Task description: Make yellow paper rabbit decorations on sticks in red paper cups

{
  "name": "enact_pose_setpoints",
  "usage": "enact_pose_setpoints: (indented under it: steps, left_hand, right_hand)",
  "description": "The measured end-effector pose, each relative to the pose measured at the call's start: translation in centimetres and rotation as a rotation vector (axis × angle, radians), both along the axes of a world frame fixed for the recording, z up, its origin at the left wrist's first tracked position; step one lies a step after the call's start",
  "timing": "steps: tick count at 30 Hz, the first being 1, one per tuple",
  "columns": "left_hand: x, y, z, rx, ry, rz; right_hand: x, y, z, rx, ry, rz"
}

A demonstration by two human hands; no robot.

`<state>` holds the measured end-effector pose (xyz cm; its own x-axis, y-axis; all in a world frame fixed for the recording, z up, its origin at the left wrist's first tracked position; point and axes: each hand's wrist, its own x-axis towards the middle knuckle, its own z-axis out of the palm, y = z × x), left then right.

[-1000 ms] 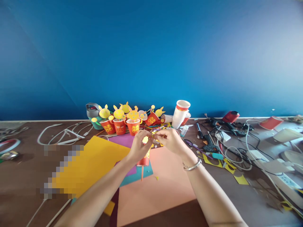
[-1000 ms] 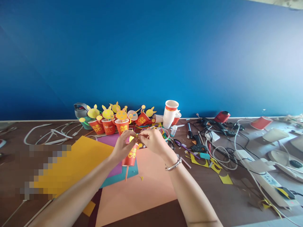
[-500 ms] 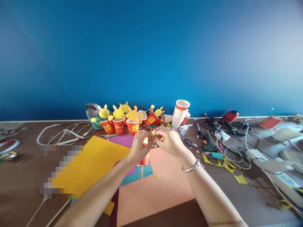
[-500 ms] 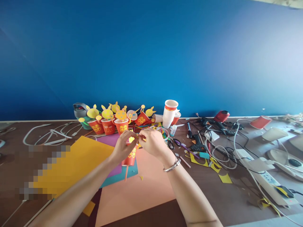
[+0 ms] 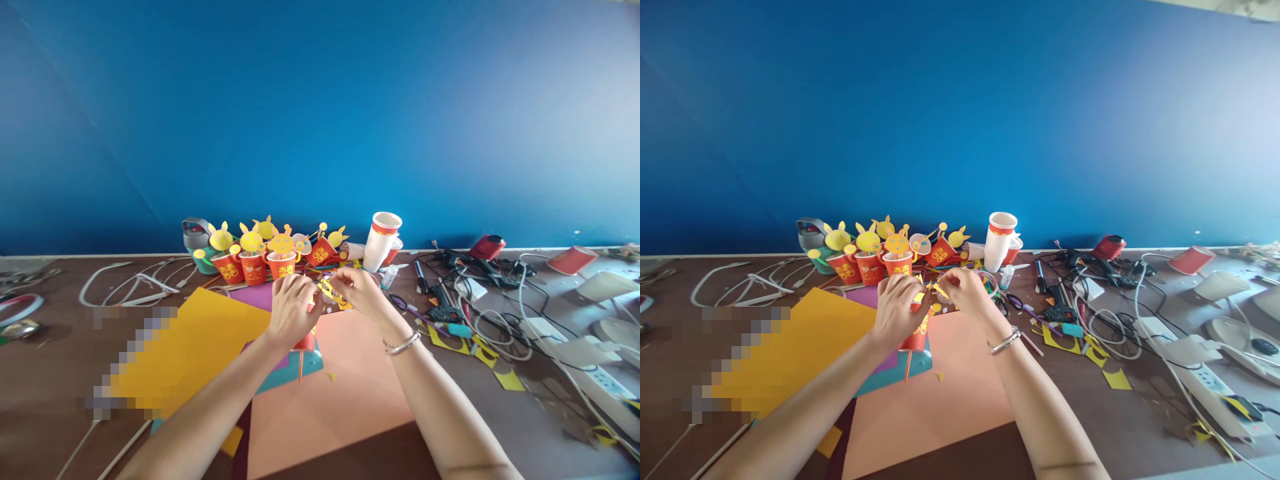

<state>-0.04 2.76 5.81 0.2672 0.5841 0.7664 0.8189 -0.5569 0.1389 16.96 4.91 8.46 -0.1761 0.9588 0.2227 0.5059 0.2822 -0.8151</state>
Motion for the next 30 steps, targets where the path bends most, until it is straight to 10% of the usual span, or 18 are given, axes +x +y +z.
enact_pose_setpoints:
  steps: [7, 16, 21, 30]
  left_hand:
    - [0.0, -0.1, -0.4, 0.044, 0.108, 0.053]
    - [-0.6, 0.3, 0.8, -0.741, 0.133, 0.386]
    - [-1.2, 0.5, 0.5, -1.017, 0.087, 0.211]
    - [-1.4, 1.6, 0.6, -0.923, -0.613, -0.177]
  right_hand:
    - [-1.1, 0.1, -0.7, -0.194, 0.248, 0.03]
    - [0.7, 2.0, -2.0, -0.122, 0.157, -0.017]
    - [0.6, 1.7, -2.0, -0.029, -0.046, -0.016]
    - [1.4, 1.8, -1.2, -0.074, 0.155, -0.147]
